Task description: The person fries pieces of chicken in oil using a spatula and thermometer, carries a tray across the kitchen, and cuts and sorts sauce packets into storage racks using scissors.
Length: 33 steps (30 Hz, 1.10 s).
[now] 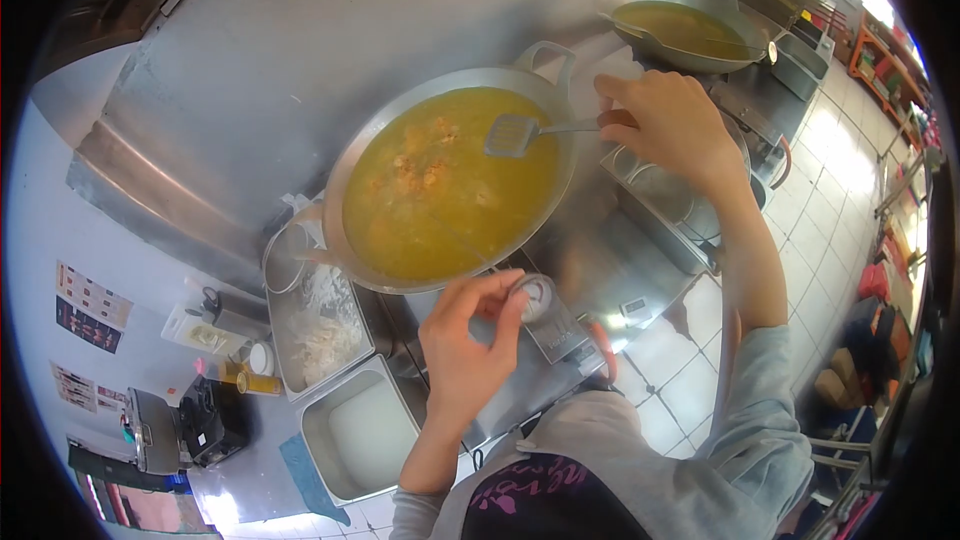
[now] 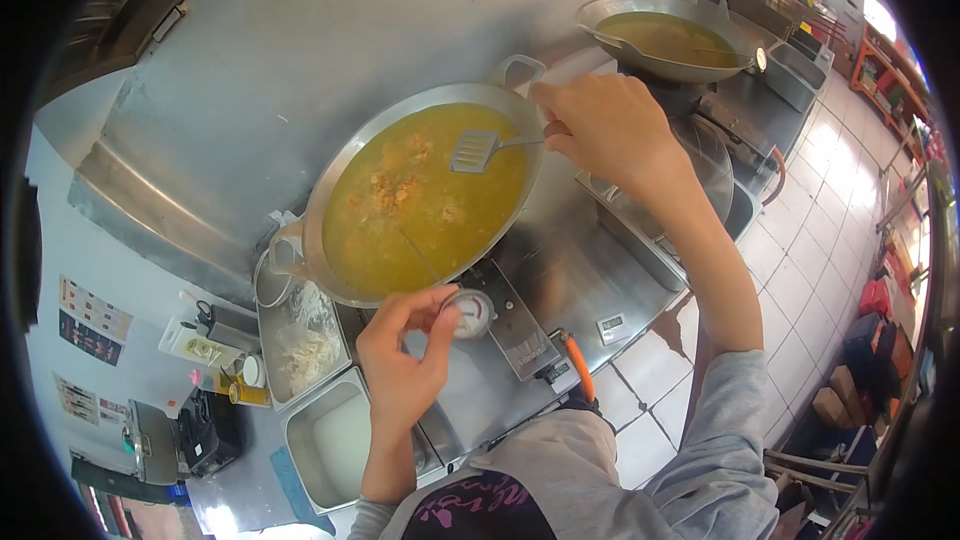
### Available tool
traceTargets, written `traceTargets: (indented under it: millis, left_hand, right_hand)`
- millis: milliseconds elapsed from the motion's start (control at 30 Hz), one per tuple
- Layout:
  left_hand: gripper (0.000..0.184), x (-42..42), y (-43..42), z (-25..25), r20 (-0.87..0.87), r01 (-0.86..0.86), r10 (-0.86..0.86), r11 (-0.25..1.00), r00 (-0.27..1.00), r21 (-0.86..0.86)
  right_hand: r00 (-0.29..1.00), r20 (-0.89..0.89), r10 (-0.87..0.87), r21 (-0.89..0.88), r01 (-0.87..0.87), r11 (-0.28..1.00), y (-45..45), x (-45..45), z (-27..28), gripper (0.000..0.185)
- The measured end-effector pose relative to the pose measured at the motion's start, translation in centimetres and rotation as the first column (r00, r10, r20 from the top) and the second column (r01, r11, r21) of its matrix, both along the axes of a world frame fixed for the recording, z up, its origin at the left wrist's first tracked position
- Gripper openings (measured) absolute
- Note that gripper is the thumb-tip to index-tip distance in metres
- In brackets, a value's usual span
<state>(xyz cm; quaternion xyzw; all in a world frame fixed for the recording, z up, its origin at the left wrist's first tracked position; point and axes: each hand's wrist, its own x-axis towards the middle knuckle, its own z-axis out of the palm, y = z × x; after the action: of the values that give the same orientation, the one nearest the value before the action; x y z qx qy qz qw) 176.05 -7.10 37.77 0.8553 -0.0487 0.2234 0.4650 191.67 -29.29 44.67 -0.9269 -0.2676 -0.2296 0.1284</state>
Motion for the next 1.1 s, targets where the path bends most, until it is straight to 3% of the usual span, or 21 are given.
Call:
traceTargets:
  millis: [133,267,533,667,733,867,967,1033,1100]
  left_hand:
    - [0.022,-3.6,-0.2,2.7,0.035,0.041,-0.037,0.991,0.999,-0.126]
    - [0.030,-6.2,0.7,4.3,0.105,0.086,-0.073,0.988,0.992,-0.125]
    - [0.033,-7.8,0.5,5.0,0.017,0.204,-0.209,0.932,0.978,-0.299]
    - [0.036,-8.4,1.1,5.7,0.084,0.296,-0.284,0.921,0.955,-0.253]
    - [0.039,-8.3,1.2,5.9,0.224,0.414,-0.372,0.891,0.901,-0.186]
    - [0.041,-8.5,0.8,5.8,0.330,0.408,-0.338,0.896,0.882,-0.175]
    - [0.029,-7.5,0.4,6.3,0.286,0.337,-0.289,0.931,0.914,-0.138]
    - [0.027,-6.5,-0.2,5.8,0.114,0.213,-0.187,0.931,0.976,-0.298]
    - [0.029,-5.1,0.0,5.3,0.088,0.205,-0.186,0.920,0.979,-0.333]
  right_hand:
    - [1.000,-0.017,0.000,0.000,0.000,1.000,0.2,-0.2,0.2,0.017]
    - [0.999,0.032,0.027,0.013,-0.028,1.000,0.4,-0.2,0.2,0.014]
    - [0.998,0.043,0.045,0.006,-0.045,0.999,0.8,-0.4,0.4,0.015]
    - [0.997,0.062,0.037,-0.015,-0.036,0.999,0.7,-0.4,0.5,0.015]
    - [0.999,0.023,0.029,-0.024,-0.029,0.999,0.7,-0.3,0.6,0.016]
    - [1.000,-0.024,0.018,-0.016,-0.019,1.000,0.7,-0.3,0.9,0.018]
    - [0.999,-0.037,0.029,-0.017,-0.029,0.999,0.7,0.0,0.8,0.017]
    - [0.999,-0.020,0.036,-0.014,-0.037,0.999,0.9,0.1,0.8,0.018]
    - [0.999,-0.008,0.047,-0.009,-0.047,0.999,1.0,0.2,0.9,0.018]
